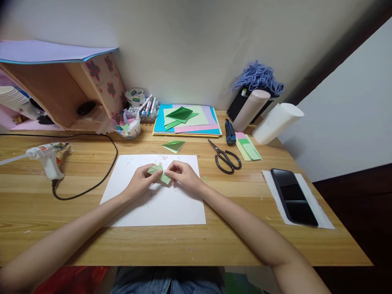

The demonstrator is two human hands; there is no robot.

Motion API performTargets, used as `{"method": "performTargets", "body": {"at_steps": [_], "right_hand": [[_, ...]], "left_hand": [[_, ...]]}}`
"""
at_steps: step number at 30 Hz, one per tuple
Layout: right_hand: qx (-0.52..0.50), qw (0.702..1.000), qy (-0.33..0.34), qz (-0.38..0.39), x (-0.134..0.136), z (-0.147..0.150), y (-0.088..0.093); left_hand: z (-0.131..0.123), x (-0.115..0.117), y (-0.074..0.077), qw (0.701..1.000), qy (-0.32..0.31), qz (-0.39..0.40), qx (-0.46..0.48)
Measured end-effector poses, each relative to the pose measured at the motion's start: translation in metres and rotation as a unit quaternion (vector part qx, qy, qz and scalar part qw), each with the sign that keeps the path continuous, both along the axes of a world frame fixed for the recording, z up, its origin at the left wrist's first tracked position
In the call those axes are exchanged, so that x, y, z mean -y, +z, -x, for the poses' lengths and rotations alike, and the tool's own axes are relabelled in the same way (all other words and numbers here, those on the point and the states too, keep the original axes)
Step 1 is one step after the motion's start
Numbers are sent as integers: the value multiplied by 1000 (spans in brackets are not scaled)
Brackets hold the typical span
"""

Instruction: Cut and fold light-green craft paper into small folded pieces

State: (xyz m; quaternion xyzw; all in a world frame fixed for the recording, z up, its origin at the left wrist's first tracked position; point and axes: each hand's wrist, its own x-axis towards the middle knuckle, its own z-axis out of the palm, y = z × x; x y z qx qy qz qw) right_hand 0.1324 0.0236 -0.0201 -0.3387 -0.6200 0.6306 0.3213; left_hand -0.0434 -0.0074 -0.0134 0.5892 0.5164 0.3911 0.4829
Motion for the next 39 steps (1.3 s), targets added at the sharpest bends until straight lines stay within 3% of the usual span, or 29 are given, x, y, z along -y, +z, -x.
{"method": "performTargets", "body": {"at_steps": [9, 14, 24, 30, 34, 39], "right_hand": [[17, 998, -35, -55, -1, 0, 1], [22, 998, -27, -43, -1, 2, -2], [3, 994, -105, -43, 4, 8, 0], [12, 999, -22, -20, -4, 1, 2], [24, 1000, 9, -5, -5, -2, 3], [40, 999, 28, 7, -4, -1, 5]], "left_hand": [[0, 0, 1, 1000, 0, -14, -23], [2, -3, 2, 1000, 20, -3, 15], [-2, -2, -3, 999, 14, 22, 22], [7, -8, 11, 993, -40, 99, 51], [13, -11, 11, 982, -69, 163, 59], [17, -12, 12, 979, -91, 177, 39]]}}
